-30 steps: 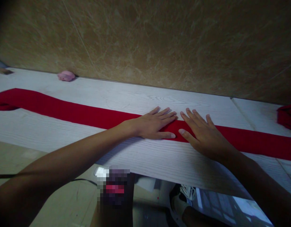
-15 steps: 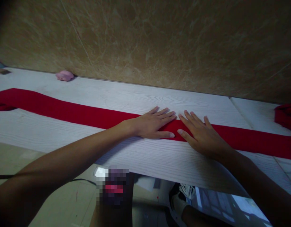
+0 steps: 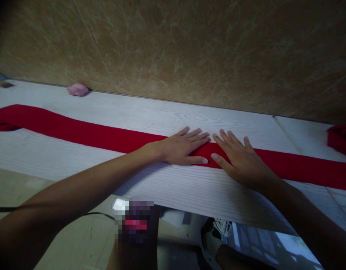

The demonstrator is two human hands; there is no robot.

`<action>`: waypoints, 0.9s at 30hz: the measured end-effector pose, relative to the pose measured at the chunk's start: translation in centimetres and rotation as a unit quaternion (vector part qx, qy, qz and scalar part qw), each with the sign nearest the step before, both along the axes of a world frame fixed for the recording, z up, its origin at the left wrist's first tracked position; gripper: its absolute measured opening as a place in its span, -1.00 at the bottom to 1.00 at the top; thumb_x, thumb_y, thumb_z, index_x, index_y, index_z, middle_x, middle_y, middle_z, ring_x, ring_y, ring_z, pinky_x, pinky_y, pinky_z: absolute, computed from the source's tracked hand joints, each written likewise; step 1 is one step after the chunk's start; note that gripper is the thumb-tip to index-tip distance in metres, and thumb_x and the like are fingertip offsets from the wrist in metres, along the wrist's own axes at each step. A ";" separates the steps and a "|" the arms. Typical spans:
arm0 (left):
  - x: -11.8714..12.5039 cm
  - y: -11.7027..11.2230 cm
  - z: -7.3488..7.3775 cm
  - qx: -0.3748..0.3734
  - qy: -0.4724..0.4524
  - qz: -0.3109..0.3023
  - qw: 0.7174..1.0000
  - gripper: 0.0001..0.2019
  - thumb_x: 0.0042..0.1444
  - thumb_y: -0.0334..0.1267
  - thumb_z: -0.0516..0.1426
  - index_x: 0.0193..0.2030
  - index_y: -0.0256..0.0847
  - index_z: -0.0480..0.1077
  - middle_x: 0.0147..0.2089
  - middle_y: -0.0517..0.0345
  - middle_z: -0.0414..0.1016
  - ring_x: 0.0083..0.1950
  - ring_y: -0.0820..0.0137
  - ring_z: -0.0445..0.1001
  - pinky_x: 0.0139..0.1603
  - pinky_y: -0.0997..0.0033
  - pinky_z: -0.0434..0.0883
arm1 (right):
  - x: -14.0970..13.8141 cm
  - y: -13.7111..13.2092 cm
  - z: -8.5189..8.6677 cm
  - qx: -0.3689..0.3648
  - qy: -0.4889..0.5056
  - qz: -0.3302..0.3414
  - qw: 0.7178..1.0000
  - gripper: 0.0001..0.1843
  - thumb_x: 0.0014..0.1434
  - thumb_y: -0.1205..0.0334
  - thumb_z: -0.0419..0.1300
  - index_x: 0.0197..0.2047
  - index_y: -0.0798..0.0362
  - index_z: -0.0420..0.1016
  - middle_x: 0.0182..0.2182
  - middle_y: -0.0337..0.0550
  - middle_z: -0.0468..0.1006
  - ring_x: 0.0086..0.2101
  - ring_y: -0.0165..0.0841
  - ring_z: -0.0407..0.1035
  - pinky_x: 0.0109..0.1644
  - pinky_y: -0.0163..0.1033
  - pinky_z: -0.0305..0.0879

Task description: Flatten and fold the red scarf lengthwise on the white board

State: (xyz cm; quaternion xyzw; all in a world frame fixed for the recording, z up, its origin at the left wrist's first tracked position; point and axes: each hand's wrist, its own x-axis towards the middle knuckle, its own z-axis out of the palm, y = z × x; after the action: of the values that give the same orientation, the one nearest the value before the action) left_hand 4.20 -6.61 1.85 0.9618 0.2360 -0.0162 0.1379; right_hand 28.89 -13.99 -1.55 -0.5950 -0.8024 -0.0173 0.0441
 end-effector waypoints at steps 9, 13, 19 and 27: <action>0.1 0.0 0.0 0.001 0.001 0.001 1.000 -0.11 0.41 0.29 -0.15 0.63 -0.38 -0.11 0.67 -0.08 -0.19 0.68 0.08 -0.26 0.63 -0.13 -0.25 | 0.2 0.2 0.5 0.001 0.005 -0.006 1.000 -0.26 0.50 -0.12 -0.16 0.60 0.00 0.03 0.54 0.06 0.07 0.49 0.11 -0.09 0.45 0.45 -0.01; 0.1 0.0 0.0 0.003 -0.003 0.001 1.000 -0.12 0.41 0.28 -0.15 0.63 -0.37 -0.10 0.66 -0.09 -0.16 0.68 0.09 -0.24 0.63 -0.12 -0.23 | 0.1 0.2 0.4 -0.010 -0.001 -0.005 1.000 -0.26 0.49 -0.11 -0.17 0.60 0.02 0.04 0.52 0.08 0.11 0.47 0.15 -0.04 0.44 0.50 -0.03; 0.1 0.0 0.0 0.003 0.000 0.000 1.000 -0.12 0.41 0.28 -0.14 0.63 -0.36 -0.10 0.66 -0.09 -0.17 0.68 0.09 -0.25 0.63 -0.12 -0.24 | 0.2 0.1 0.5 0.001 0.000 -0.014 1.000 -0.27 0.49 -0.09 -0.15 0.61 -0.02 0.02 0.54 0.03 0.07 0.49 0.09 -0.08 0.46 0.43 -0.03; 0.0 0.1 -0.2 0.012 -0.015 -0.003 1.000 -0.14 0.41 0.29 -0.13 0.62 -0.31 -0.06 0.66 -0.09 -0.12 0.68 0.07 -0.22 0.62 -0.13 -0.20 | 0.1 0.2 0.2 0.013 0.004 0.002 1.000 -0.27 0.50 -0.10 -0.16 0.61 0.00 0.00 0.55 0.06 0.02 0.49 0.12 -0.12 0.45 0.46 -0.02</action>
State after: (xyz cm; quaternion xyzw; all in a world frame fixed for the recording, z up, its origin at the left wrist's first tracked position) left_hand 4.23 -6.51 1.63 0.9642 0.2310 0.0002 0.1298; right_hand 28.97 -13.82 -1.39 -0.5931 -0.8028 -0.0252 0.0555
